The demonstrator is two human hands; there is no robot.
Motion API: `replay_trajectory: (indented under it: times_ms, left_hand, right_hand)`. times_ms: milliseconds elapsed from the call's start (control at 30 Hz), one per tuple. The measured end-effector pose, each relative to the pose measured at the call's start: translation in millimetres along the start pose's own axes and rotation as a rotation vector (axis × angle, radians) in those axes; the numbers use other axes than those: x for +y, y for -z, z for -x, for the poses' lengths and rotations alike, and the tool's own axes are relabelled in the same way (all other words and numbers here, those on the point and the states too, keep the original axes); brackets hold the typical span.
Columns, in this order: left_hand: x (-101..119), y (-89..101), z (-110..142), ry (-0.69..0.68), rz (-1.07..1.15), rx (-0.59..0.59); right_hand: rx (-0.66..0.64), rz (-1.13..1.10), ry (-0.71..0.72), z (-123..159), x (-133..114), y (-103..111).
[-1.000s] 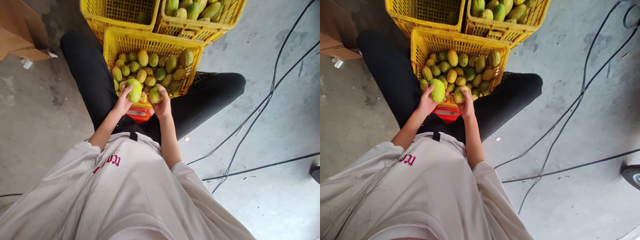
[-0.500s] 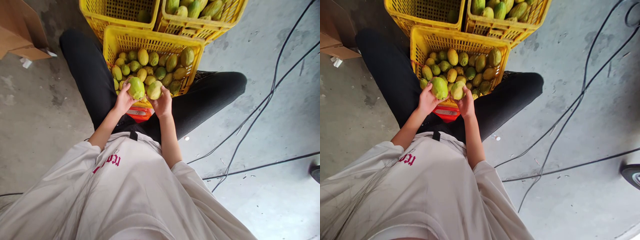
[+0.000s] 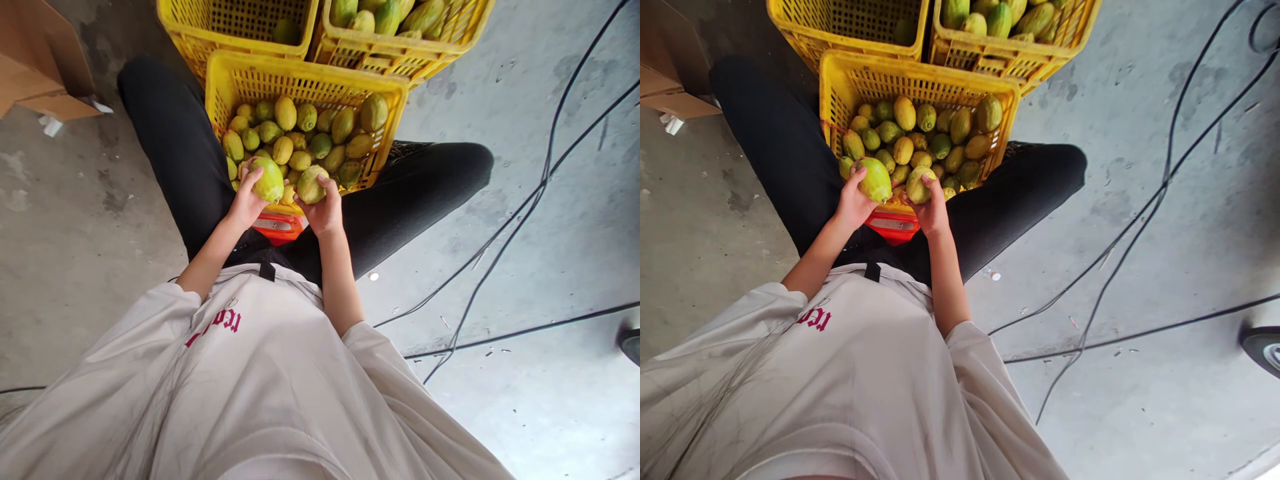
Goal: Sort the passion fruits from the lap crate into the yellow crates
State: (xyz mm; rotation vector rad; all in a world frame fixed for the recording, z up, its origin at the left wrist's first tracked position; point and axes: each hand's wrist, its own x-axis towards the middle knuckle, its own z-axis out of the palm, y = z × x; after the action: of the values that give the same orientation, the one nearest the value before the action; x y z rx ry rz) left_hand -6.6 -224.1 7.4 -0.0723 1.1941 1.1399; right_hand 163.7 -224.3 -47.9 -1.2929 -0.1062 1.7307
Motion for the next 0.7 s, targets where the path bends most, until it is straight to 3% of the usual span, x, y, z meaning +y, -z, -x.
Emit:
replay_trajectory:
  times_ms: [233, 467, 700]
  left_hand:
    - [3.5, 0.1, -3.0, 0.066, -0.001, 0.058]
    - [1.3, 2.5, -7.2, 0.109, -0.002, 0.052]
    - [0.1, 9.0, -10.0, 0.127, 0.013, -0.006]
  right_hand:
    - [-0.014, -0.048, -0.031, 2.4, -8.8, -6.9]
    - [-0.046, -0.016, 0.013, -0.2, -0.7, -2.3]
    - [-0.045, 0.112, -0.040, 8.0, -2.0, -3.8]
